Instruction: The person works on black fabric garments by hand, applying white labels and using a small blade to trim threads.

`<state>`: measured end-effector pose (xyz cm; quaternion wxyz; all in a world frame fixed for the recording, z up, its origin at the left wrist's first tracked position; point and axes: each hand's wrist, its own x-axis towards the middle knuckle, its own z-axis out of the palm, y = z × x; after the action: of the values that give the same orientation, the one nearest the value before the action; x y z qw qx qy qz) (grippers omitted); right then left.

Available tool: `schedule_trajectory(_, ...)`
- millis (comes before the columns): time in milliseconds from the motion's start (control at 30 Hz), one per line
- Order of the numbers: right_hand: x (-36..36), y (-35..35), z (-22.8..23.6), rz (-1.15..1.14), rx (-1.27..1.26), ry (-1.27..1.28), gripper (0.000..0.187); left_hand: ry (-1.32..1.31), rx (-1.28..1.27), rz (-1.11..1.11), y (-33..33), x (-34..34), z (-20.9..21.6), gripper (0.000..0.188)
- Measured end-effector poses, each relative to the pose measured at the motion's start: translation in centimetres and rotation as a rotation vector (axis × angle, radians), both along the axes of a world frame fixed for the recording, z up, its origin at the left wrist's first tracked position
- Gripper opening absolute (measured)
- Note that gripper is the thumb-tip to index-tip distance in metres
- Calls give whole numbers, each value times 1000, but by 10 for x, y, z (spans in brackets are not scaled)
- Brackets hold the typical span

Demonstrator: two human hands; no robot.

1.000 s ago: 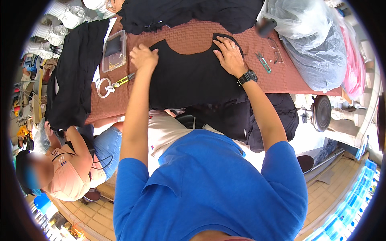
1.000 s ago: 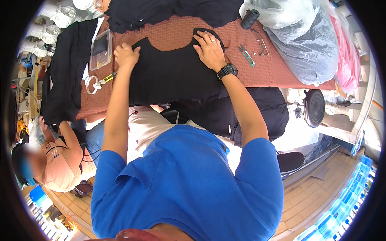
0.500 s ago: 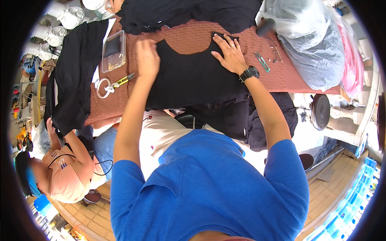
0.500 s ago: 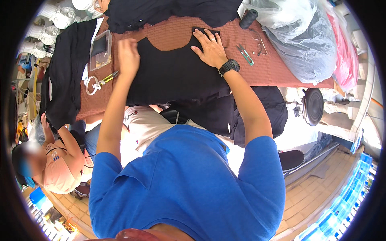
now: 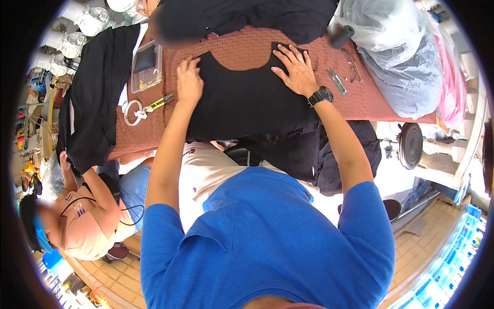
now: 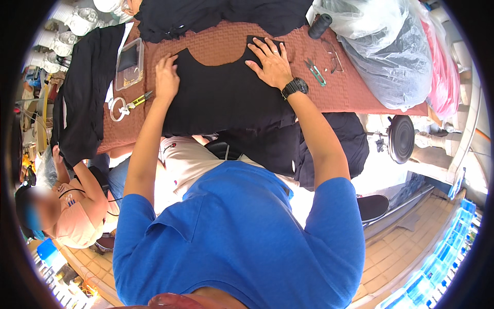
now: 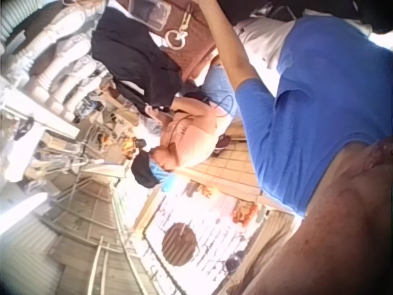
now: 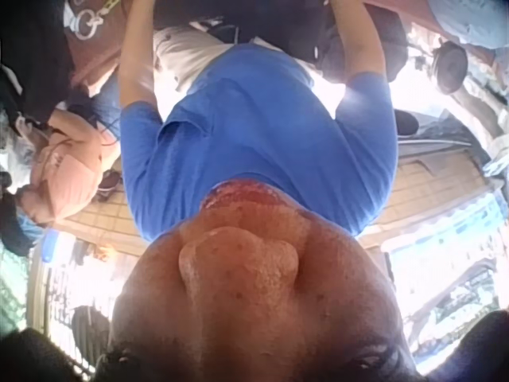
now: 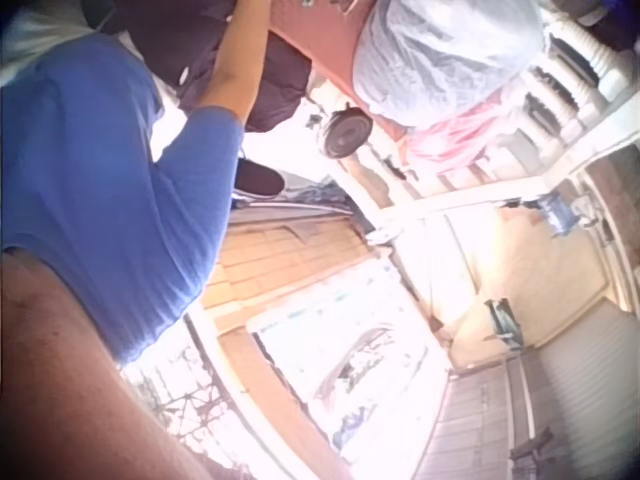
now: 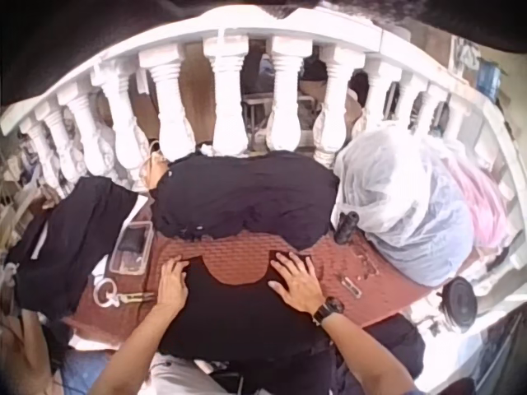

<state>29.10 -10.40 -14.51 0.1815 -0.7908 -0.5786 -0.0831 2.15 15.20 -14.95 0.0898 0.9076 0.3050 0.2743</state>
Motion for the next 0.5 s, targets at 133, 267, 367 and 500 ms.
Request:
schedule_trajectory(133,3,-3,-4,-10,14,-10,61,-32,-5,149,0,2,20,25)
schedule_trajectory(267,3,-1,-3,6,33,-17,61,-89,-85,70,21,2,18,28)
schedule_trajectory(367,5,0,-4,25,56,1,62,-149,-39,70,36,7,17,30)
schedule_trajectory(500,10,10,-6,21,53,13,64,-154,79,47,49,16,15,31)
